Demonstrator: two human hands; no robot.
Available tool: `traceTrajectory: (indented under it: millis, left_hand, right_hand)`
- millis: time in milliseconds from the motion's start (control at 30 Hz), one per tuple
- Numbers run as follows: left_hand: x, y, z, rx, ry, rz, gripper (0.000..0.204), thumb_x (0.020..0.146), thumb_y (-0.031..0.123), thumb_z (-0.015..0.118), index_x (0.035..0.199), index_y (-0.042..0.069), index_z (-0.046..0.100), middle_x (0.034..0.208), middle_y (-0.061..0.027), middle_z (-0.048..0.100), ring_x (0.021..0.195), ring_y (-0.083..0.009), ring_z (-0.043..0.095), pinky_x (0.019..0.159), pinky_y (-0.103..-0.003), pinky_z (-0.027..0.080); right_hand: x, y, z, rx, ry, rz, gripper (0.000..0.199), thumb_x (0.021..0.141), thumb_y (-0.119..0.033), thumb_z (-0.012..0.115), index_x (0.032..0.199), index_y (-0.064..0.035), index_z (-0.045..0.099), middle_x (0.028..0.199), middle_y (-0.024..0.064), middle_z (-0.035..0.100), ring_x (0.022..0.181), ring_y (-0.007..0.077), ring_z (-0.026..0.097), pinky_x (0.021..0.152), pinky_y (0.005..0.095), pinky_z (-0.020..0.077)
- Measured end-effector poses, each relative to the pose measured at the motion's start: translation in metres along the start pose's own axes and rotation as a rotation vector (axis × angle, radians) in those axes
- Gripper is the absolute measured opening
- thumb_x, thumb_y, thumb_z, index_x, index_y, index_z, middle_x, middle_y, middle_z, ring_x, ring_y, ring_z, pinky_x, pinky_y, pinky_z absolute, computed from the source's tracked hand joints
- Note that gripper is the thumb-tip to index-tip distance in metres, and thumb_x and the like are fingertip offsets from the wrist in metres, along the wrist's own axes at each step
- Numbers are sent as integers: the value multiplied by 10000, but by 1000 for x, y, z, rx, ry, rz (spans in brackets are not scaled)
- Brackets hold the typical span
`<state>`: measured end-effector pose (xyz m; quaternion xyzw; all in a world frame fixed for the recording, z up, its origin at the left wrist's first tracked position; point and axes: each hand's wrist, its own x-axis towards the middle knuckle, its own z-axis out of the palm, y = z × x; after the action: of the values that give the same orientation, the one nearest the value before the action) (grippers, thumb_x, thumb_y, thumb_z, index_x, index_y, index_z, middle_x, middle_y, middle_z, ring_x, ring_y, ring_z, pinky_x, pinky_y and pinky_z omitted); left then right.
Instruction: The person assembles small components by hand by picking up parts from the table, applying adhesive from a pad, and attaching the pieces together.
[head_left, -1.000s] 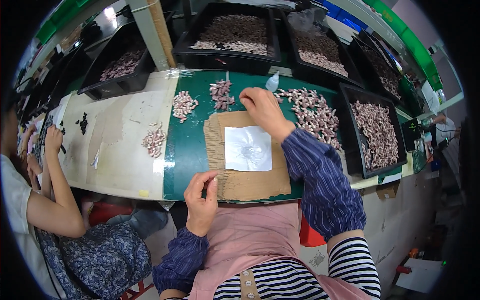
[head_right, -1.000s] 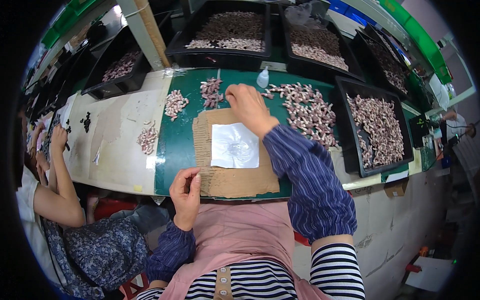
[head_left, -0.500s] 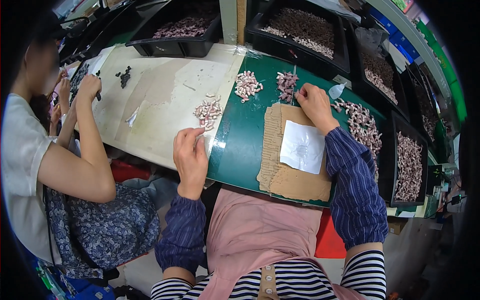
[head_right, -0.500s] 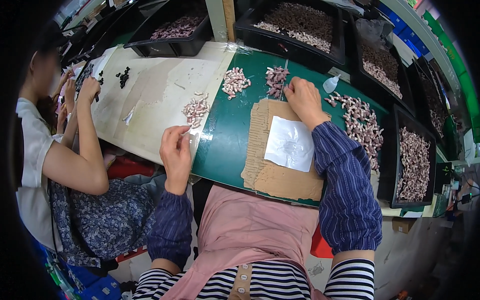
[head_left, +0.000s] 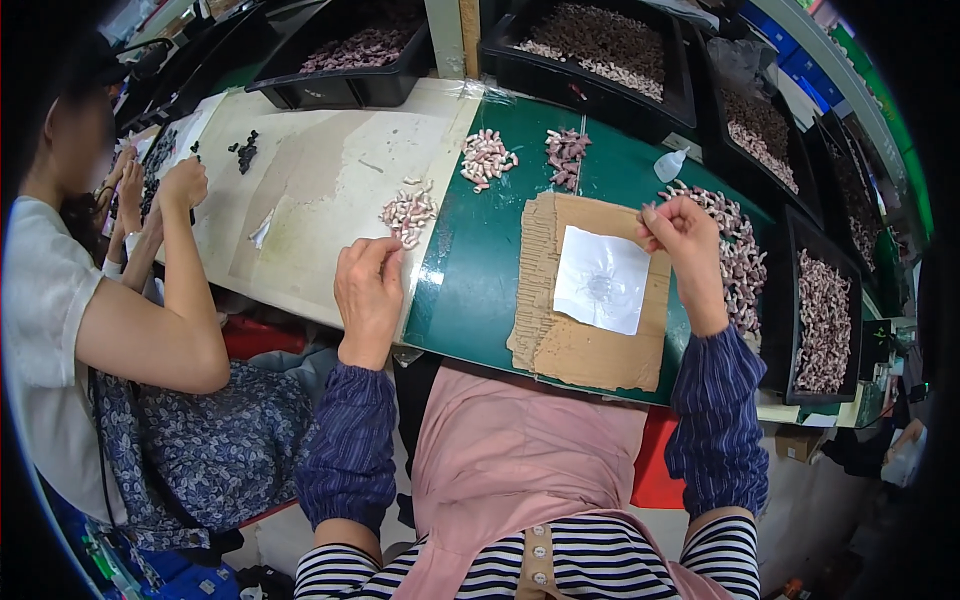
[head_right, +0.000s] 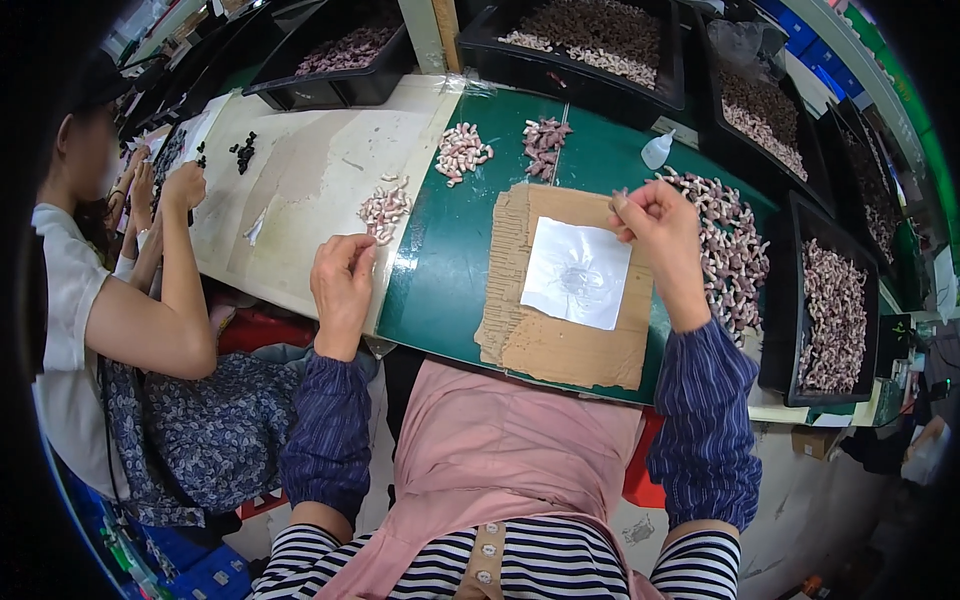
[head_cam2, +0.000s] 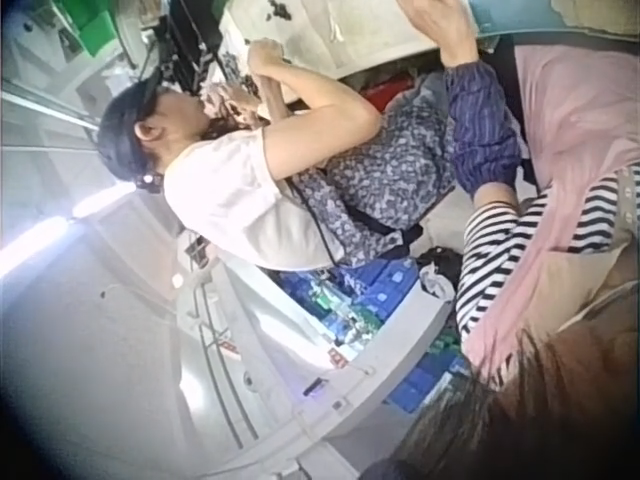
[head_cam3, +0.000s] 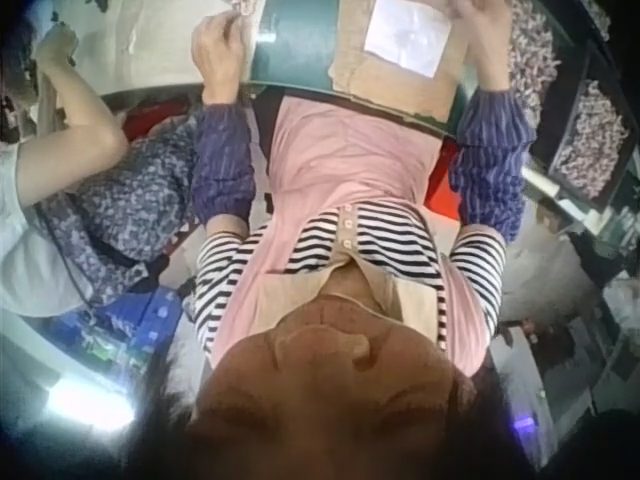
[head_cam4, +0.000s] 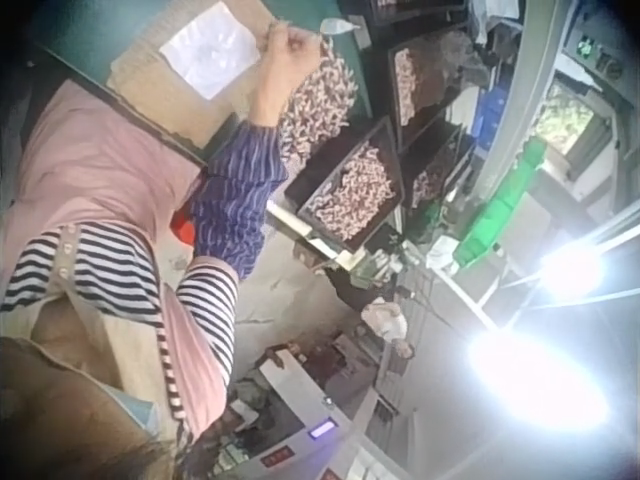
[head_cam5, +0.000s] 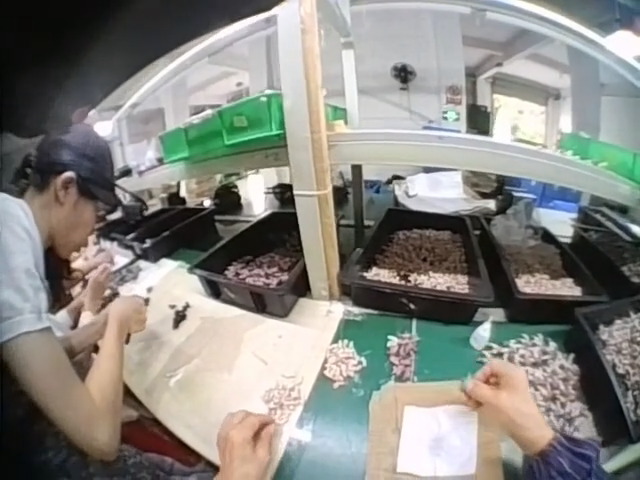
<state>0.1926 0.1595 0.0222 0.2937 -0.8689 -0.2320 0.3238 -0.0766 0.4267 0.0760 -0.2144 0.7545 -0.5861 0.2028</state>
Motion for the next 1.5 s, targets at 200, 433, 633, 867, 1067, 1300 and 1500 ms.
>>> traceTrajectory:
  millis: [200, 433, 633, 867, 1067, 1300, 1500]
  left_hand:
    - [-6, 6, 0, -101, -180, -141, 92, 846, 25, 693, 933, 29, 724, 888, -127, 667, 845, -332, 611, 764, -415, 489]
    - [12, 6, 6, 47, -63, 182, 154, 841, -23, 656, 967, 27, 729, 912, -129, 667, 876, -329, 617, 771, -424, 499]
    - [17, 9, 16, 44, -225, 361, 257, 786, -65, 651, 995, 43, 754, 889, -119, 637, 885, -320, 611, 779, -408, 510]
    - [15, 8, 6, 71, -117, 388, 175, 798, -34, 696, 964, 21, 697, 856, -118, 619, 830, -311, 617, 745, -383, 507]
    - [-25, 34, 17, -711, -278, -239, 106, 964, 41, 645, 1058, -3, 666, 878, -63, 706, 731, -94, 606, 637, -236, 481]
    - [-74, 80, 20, -1151, -418, -563, 143, 966, 73, 680, 1078, -14, 702, 894, -63, 731, 706, -51, 591, 612, -192, 466]
    - [-88, 87, 22, -1236, -449, -603, 142, 966, 67, 682, 1060, -37, 700, 901, -75, 734, 717, -60, 608, 615, -189, 477]
  right_hand:
    - [-55, -17, 2, 154, -19, 31, 65, 968, -59, 635, 990, -19, 588, 893, 61, 661, 763, 109, 650, 664, 233, 509]
    - [-99, 0, -6, 283, -89, 65, 104, 950, -10, 632, 1053, -2, 622, 920, 47, 666, 798, 107, 657, 697, 229, 531]
    - [-124, 10, -5, 302, -70, 118, 151, 968, -10, 623, 1114, 23, 643, 994, 69, 680, 805, 116, 672, 718, 243, 556]
    - [-119, 16, 7, 244, -27, 67, 172, 952, 20, 629, 1118, 65, 642, 987, 82, 689, 867, 144, 704, 766, 243, 577]
    - [-112, 24, 15, -120, 30, -24, 185, 911, 19, 662, 1093, 37, 689, 924, 102, 727, 815, 170, 711, 714, 282, 567]
    - [-95, 16, 27, -603, 77, -306, 129, 869, -33, 699, 994, -5, 691, 915, 162, 709, 785, 339, 690, 674, 394, 531]
    - [-84, 19, 36, -718, 41, -433, 72, 856, -54, 711, 914, -26, 679, 888, 135, 677, 812, 339, 668, 698, 433, 519]
